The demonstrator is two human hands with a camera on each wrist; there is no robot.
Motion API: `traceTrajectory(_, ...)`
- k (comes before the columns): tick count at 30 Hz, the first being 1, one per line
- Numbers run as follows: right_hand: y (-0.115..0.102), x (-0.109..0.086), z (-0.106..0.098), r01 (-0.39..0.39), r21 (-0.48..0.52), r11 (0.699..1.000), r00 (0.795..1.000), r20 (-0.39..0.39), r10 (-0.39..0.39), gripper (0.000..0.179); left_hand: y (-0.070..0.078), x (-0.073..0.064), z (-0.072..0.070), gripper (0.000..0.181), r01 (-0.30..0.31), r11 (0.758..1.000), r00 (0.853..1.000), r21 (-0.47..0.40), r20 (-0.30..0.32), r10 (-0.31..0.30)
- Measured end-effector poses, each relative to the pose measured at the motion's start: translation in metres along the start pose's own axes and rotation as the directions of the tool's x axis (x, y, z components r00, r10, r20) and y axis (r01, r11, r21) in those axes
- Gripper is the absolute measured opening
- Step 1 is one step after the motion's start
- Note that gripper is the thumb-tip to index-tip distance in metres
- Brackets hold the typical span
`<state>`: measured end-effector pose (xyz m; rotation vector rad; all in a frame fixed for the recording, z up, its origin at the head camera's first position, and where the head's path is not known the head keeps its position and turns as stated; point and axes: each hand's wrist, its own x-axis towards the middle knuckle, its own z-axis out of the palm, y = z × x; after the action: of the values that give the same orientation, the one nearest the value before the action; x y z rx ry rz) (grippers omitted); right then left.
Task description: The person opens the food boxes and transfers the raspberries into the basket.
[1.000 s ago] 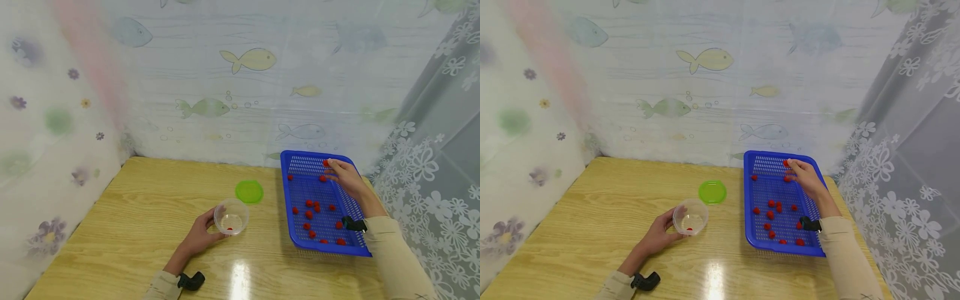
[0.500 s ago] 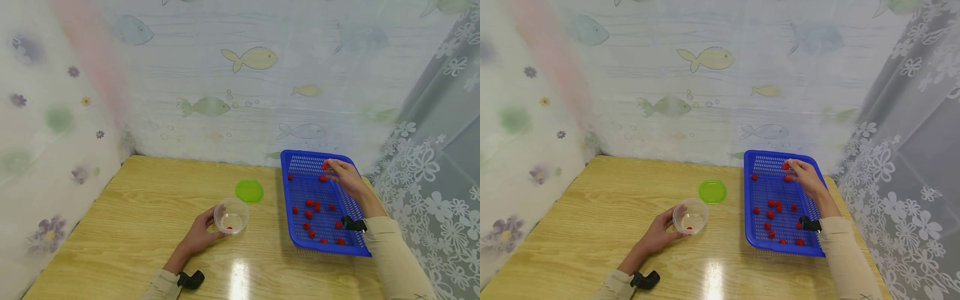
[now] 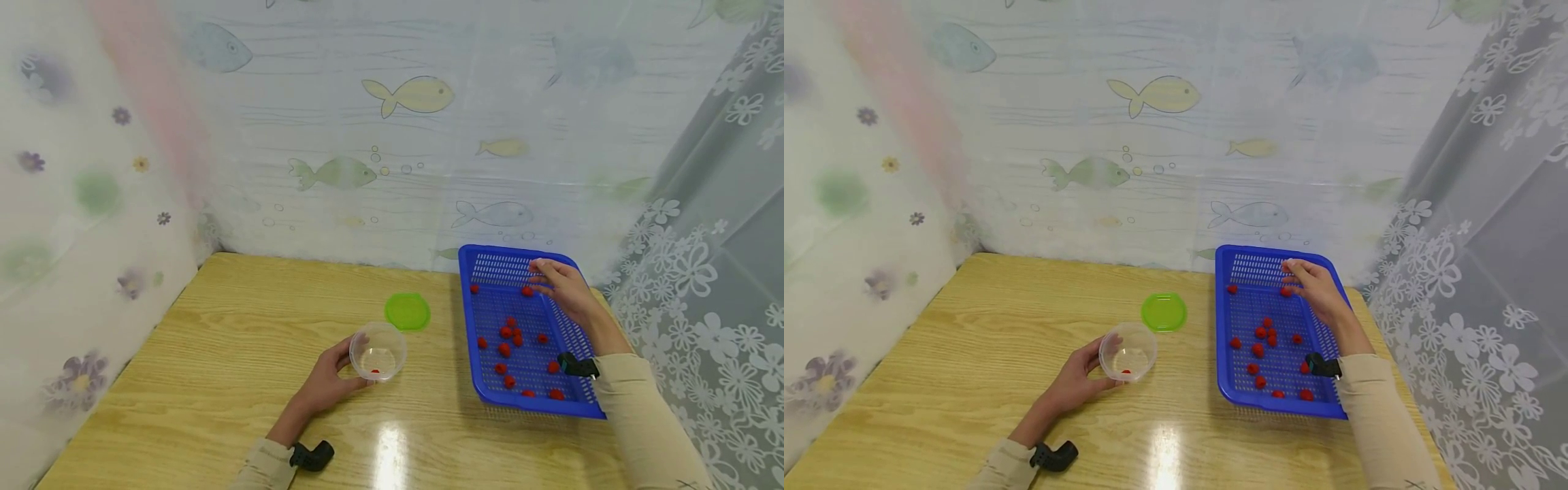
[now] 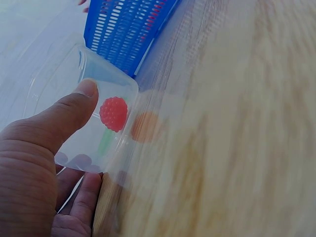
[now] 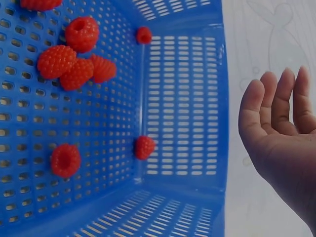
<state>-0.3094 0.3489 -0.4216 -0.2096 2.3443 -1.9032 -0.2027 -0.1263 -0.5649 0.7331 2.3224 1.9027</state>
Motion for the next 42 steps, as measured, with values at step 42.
traceTrajectory(42, -0.010, -0.075, 0.281, 0.366, -0.277, 0.889, 0.930, 0.083, -0.357, 0.022, -0.001, 0.001, 0.001, 0.086, 0.034, 0.999, 0.999, -0.041, -0.002, -0.034)
